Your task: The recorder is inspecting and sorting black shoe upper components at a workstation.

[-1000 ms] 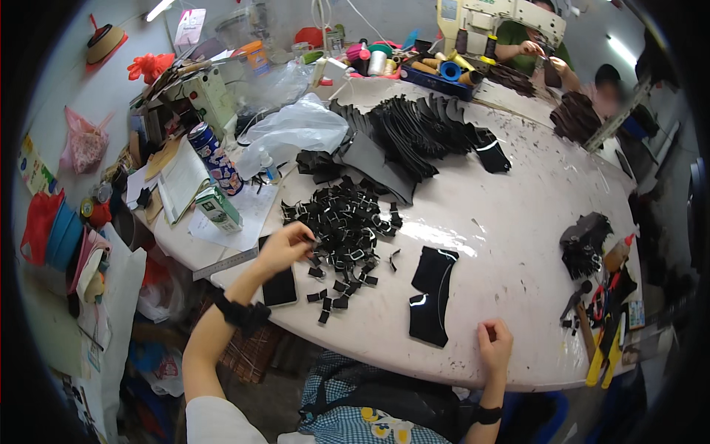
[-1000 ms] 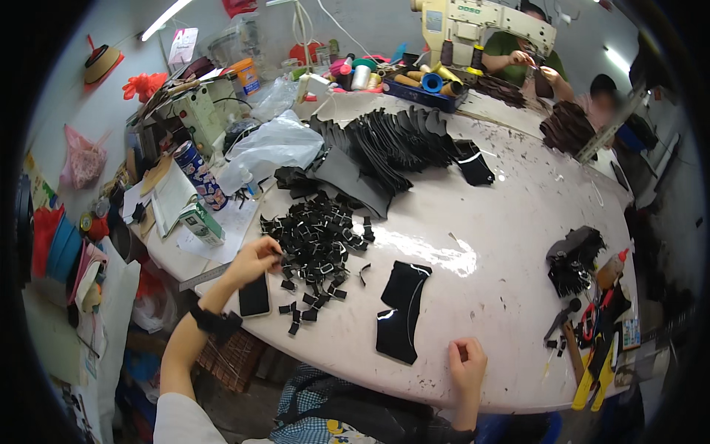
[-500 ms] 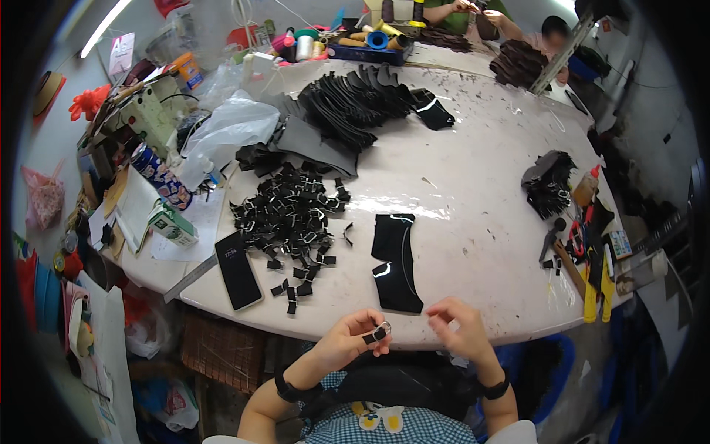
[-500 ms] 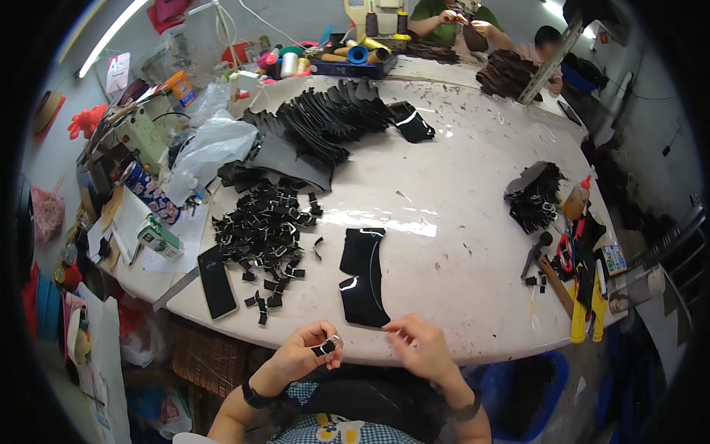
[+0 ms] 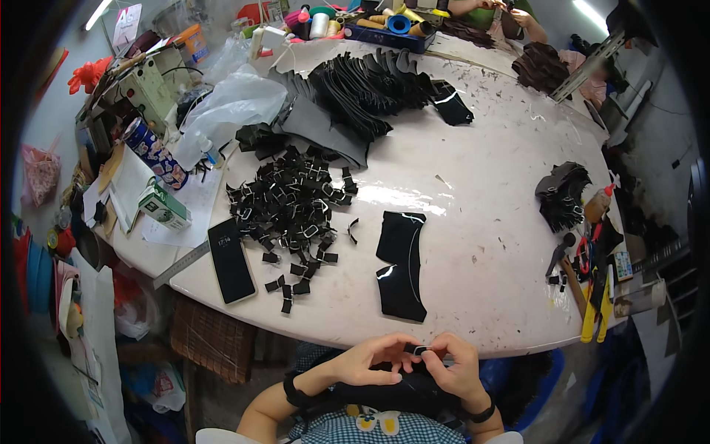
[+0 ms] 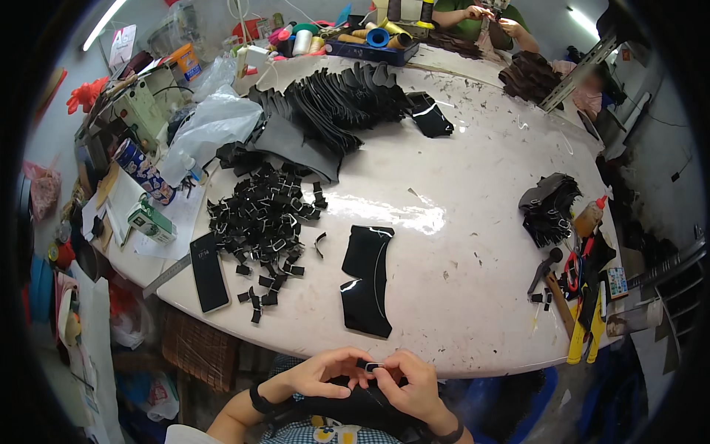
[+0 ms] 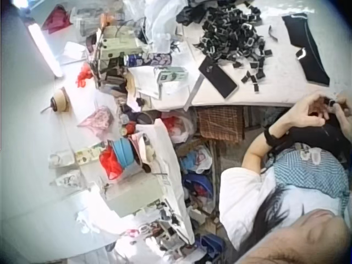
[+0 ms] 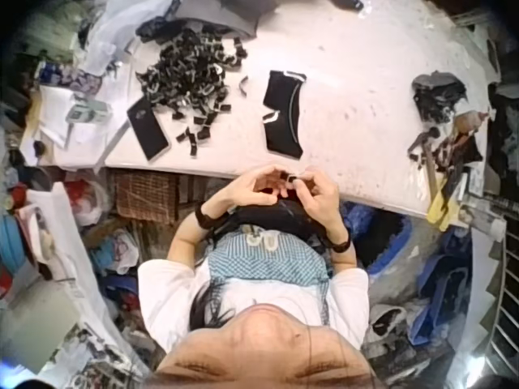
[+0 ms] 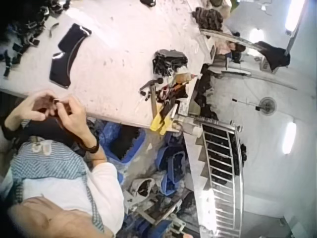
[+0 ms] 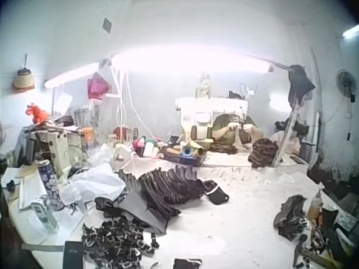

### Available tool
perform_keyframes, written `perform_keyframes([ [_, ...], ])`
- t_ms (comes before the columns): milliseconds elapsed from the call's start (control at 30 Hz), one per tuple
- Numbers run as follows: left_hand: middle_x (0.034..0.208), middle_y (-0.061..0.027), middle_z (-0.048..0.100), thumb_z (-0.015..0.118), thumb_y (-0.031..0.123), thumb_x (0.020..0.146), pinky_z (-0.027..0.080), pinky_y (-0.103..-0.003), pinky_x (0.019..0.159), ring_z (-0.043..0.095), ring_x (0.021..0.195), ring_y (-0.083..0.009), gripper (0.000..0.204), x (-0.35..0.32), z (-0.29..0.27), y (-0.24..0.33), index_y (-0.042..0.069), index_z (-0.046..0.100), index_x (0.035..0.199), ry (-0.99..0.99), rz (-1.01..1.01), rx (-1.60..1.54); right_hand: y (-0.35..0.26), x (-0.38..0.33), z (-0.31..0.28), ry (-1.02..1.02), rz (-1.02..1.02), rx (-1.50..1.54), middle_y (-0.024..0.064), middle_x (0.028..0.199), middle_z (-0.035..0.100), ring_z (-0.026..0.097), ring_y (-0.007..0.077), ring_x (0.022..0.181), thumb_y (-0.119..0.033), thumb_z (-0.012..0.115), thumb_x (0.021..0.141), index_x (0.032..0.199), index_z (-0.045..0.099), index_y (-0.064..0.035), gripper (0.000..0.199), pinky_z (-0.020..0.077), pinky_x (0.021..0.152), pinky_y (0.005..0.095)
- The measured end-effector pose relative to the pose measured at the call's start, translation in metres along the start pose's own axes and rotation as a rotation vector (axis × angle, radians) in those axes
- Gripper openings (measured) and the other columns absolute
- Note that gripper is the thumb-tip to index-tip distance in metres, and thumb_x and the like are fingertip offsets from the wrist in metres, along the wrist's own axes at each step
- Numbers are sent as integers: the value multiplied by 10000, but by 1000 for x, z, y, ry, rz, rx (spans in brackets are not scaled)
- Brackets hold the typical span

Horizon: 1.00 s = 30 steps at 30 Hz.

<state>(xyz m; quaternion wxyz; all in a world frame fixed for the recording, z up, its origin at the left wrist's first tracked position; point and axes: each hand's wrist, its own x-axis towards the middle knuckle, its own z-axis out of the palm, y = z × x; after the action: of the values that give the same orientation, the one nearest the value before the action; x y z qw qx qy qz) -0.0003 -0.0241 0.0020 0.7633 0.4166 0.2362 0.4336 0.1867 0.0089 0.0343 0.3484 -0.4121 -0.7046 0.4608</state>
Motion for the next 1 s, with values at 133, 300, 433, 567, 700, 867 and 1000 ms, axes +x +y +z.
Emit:
perform_keyframes([
  [133, 815, -31, 566, 586, 37, 819, 446, -210, 669, 535, 708, -74, 223, 4, 4, -4, 2, 549, 1036, 165, 55, 222, 4, 0, -2, -60, -131, -70, 62, 625, 542, 509, 114, 481, -24, 659, 697, 726, 575, -25, 89, 388, 439, 227],
  [300, 770, -47, 600, 585, 46, 823, 450, -201, 601, 562, 683, -75, 107, 6, 5, -1, -14, 599, 910, 77, -81, 63, -2, -8, -12, -81, -162, 4, 64, 642, 554, 509, 123, 485, -29, 670, 690, 730, 578, -24, 100, 396, 447, 227],
  [433, 733, -36, 601, 604, 60, 811, 452, -199, 595, 562, 666, -68, 117, 9, 8, -6, 5, 589, 913, 84, -91, 276, -4, -15, -17, -121, 49, 10, 70, 659, 565, 531, 133, 520, -38, 672, 701, 758, 589, -16, 103, 410, 463, 228],
  [567, 722, -30, 603, 611, 86, 808, 454, -204, 589, 565, 656, -69, 129, 12, 12, -8, 18, 577, 913, 126, -125, 300, 1, -16, -12, -132, 71, 4, 67, 661, 566, 542, 137, 550, -39, 666, 713, 771, 594, -11, 96, 422, 483, 235],
  [700, 748, -67, 602, 631, 109, 783, 456, -227, 584, 582, 672, -110, 189, 21, 2, 13, 22, 568, 939, 106, -66, 532, 10, -15, -11, -93, 10, 7, 67, 656, 566, 540, 137, 549, -29, 657, 713, 748, 593, -14, 74, 427, 501, 235],
  [867, 879, -98, 565, 683, 136, 699, 437, -317, 702, 538, 803, -243, 329, 48, -34, 34, -3, 562, 971, 625, 159, 1423, 19, -15, -13, 1, 68, 18, 60, 635, 548, 509, 123, 525, -15, 639, 713, 728, 583, -16, 58, 410, 497, 233],
  [1000, 921, -119, 520, 697, 163, 681, 397, -362, 747, 480, 850, -288, 350, 56, -47, 20, 2, 550, 954, 554, 11, 1723, 24, -14, -11, 2, 115, 24, 57, 686, 553, 503, 110, 549, -20, 632, 723, 738, 590, -16, 44, 404, 508, 223],
])
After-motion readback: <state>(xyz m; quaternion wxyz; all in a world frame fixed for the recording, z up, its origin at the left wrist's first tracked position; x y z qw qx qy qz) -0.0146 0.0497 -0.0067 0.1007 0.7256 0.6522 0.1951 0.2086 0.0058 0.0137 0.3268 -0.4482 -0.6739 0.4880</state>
